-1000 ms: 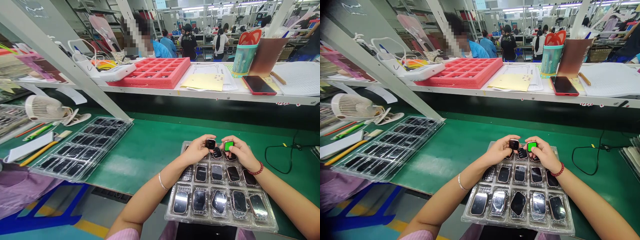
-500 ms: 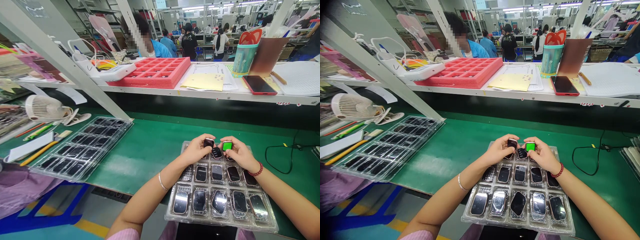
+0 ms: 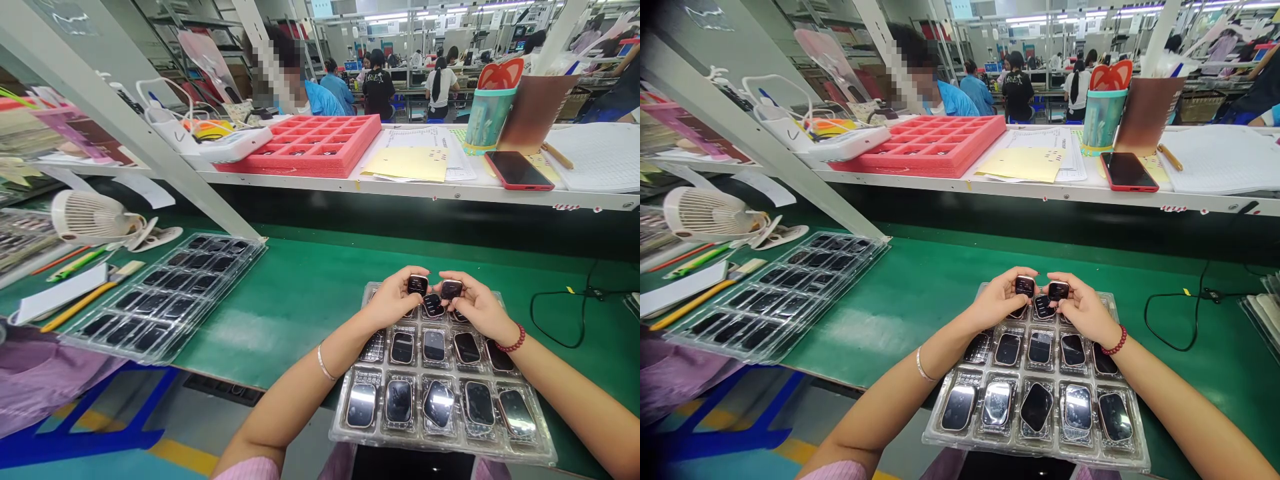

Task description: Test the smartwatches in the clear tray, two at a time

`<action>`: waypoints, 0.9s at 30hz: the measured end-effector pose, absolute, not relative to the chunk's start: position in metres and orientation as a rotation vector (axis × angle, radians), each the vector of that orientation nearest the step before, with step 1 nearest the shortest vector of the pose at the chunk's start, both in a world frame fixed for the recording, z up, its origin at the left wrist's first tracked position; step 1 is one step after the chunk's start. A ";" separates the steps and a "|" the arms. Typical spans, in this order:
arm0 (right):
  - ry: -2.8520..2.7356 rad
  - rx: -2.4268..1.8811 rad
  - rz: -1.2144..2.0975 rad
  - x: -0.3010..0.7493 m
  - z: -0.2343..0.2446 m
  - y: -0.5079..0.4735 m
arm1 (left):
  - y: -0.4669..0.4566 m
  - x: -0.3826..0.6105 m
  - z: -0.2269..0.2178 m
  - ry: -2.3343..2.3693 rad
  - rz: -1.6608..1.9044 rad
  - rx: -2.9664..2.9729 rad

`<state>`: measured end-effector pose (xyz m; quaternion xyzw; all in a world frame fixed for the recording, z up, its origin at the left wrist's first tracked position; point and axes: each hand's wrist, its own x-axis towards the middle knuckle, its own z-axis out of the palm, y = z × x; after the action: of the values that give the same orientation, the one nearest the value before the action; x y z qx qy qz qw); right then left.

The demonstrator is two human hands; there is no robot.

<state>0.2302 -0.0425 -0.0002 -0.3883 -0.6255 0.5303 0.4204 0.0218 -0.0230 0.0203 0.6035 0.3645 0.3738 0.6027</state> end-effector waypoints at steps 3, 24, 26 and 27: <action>-1.541 -0.953 1.355 0.229 0.000 -0.042 | -0.023 0.022 0.020 0.841 0.865 1.382; -0.765 -0.743 2.080 0.248 0.008 -0.023 | -0.004 0.010 0.022 0.587 0.709 0.632; -0.819 -0.739 2.044 0.247 0.008 -0.025 | -0.006 0.011 0.021 0.587 0.732 0.685; -0.864 -0.737 2.018 0.247 0.009 -0.026 | -0.007 0.012 0.020 0.596 0.746 0.731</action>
<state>0.2465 -0.0260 0.0085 -0.2916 -0.3417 0.7983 0.4011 0.0119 -0.0073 0.0200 0.3438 0.2803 0.3511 0.8246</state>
